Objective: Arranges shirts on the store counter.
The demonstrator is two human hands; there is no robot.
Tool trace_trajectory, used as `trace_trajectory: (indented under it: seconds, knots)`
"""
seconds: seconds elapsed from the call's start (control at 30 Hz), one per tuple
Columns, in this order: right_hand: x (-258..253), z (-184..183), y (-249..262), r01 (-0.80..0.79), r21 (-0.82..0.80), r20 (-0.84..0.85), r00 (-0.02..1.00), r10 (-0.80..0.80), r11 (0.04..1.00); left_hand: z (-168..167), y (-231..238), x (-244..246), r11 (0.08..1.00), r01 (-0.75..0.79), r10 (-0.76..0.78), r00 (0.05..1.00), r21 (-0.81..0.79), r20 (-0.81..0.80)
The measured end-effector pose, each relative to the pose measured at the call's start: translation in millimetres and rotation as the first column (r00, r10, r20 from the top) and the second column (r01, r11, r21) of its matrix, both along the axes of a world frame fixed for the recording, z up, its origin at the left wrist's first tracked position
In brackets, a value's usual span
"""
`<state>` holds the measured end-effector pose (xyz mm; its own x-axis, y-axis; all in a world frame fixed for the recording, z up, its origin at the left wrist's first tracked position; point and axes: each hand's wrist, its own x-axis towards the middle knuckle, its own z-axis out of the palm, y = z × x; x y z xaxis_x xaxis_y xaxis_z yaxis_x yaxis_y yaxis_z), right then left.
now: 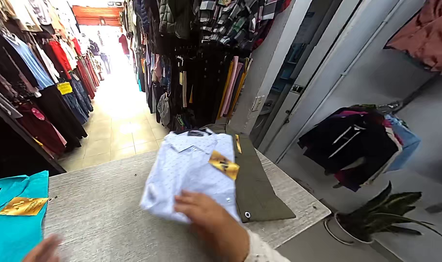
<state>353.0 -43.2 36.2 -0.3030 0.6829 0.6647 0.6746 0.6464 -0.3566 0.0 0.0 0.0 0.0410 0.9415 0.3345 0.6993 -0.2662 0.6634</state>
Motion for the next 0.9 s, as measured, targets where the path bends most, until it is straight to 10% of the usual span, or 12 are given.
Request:
trace_trajectory:
  seconds: [0.13, 0.33, 0.53, 0.67, 0.9]
  knots:
    - [-69.2, -22.0, -17.3, -0.230, -0.148, 0.047, 0.970, 0.239, 0.962, -2.9, -0.7, 41.5, 0.954, 0.170, -0.033, 0.879, -0.248, 0.476]
    - [-85.3, -29.3, -31.7, -0.466, -0.519, -0.065, 0.858, 0.510, 0.717, 21.0, 40.2, 34.5, 0.877, 0.026, 0.216, 0.870, -0.479, 0.442]
    - [-37.8, 14.2, 50.9, -0.057, -0.412, 0.064, 0.994, 0.091, 0.909, 6.5, 105.8, 18.7, 0.889, -0.016, 0.251, 0.852, -0.457, 0.459]
    - [-36.9, 20.6, 131.6, 0.246, -0.697, 0.116, 0.966, -0.233, 0.674, -2.9, 140.6, 16.9, 0.877, 0.032, 0.205, 0.877, -0.480, 0.434]
    - [-9.4, -19.2, 168.9, 0.070, -0.729, -0.136, 0.960, -0.244, 0.681, 36.4, 94.9, 24.1, 0.696, 0.350, -0.037, 0.889, -0.627, 0.455]
